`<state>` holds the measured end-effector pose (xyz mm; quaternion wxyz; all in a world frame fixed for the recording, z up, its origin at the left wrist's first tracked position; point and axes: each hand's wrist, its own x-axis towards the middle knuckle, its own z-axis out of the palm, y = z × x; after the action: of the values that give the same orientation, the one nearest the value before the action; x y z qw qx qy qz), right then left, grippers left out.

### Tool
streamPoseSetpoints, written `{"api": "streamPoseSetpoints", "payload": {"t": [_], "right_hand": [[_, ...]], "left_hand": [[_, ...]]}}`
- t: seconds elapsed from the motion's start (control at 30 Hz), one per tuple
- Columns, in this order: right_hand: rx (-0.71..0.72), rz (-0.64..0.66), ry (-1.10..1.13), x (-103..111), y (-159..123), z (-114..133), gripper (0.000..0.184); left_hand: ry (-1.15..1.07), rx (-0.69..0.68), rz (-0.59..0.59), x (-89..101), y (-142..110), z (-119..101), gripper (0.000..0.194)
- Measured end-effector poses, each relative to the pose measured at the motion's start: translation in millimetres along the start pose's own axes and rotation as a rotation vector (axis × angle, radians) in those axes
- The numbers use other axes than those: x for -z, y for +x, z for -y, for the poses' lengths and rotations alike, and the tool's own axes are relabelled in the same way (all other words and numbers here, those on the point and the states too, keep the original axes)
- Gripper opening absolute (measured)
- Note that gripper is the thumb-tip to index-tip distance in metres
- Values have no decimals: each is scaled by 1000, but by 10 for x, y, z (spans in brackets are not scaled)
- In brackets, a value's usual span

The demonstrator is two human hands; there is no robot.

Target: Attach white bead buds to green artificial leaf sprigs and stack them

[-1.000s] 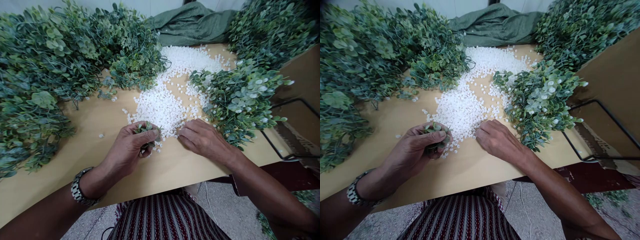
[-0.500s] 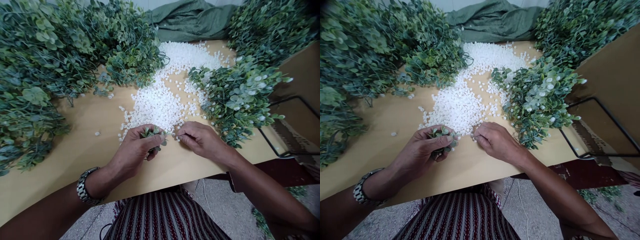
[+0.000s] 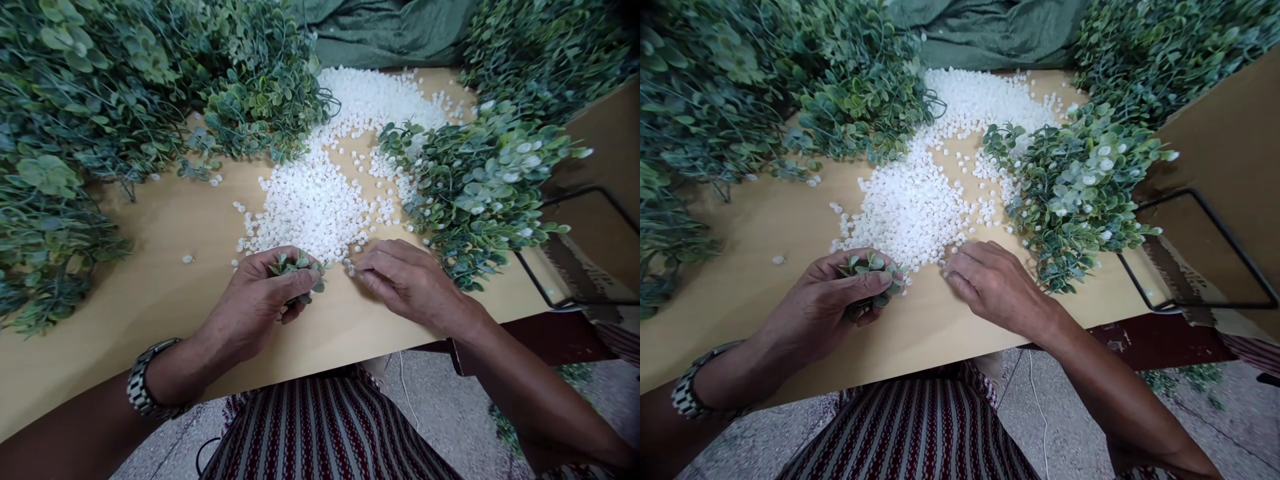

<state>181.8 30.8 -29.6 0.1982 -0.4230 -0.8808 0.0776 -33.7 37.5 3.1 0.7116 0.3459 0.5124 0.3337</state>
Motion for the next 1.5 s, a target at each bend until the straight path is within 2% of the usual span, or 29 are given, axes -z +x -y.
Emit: {"api": "streamPoseSetpoints", "payload": {"t": [0.27, 0.4, 0.53, 0.8, 0.9, 1.03, 1.13, 1.2, 1.3, 1.43, 1.5], "right_hand": [[9, -35, -142, -156, 11, 98, 16], [20, -41, -148, -167, -35, 145, 16], [16, -40, -74, -195, -77, 173, 18], [-63, -25, 0, -181, -141, 145, 15], [-156, -23, 143, -134, -149, 150, 13], [-408, -118, 637, -41, -93, 233, 10], [-504, -211, 927, -10, -6, 338, 12], [-508, -274, 989, -30, 47, 402, 11], [-476, -335, 970, -95, 86, 463, 9], [-453, -383, 914, -163, 72, 493, 9], [-477, -379, 949, -185, 54, 498, 10]], "left_hand": [[68, 34, -26, -31, -17, 11, 16], [106, -22, -10, -34, -21, 23, 11], [98, -76, -6, -43, -26, 35, 6], [56, -50, 13, -54, -65, 57, 8], [48, -82, 44, -47, -73, 87, 10], [60, -100, 49, -69, -82, 114, 10], [47, -111, 52, -107, -86, 121, 10], [26, -113, 56, -130, -87, 128, 11], [11, -121, 58, -144, -85, 147, 11], [14, -137, 70, -129, -81, 182, 9], [16, -142, 34, -123, -79, 196, 8]]}}
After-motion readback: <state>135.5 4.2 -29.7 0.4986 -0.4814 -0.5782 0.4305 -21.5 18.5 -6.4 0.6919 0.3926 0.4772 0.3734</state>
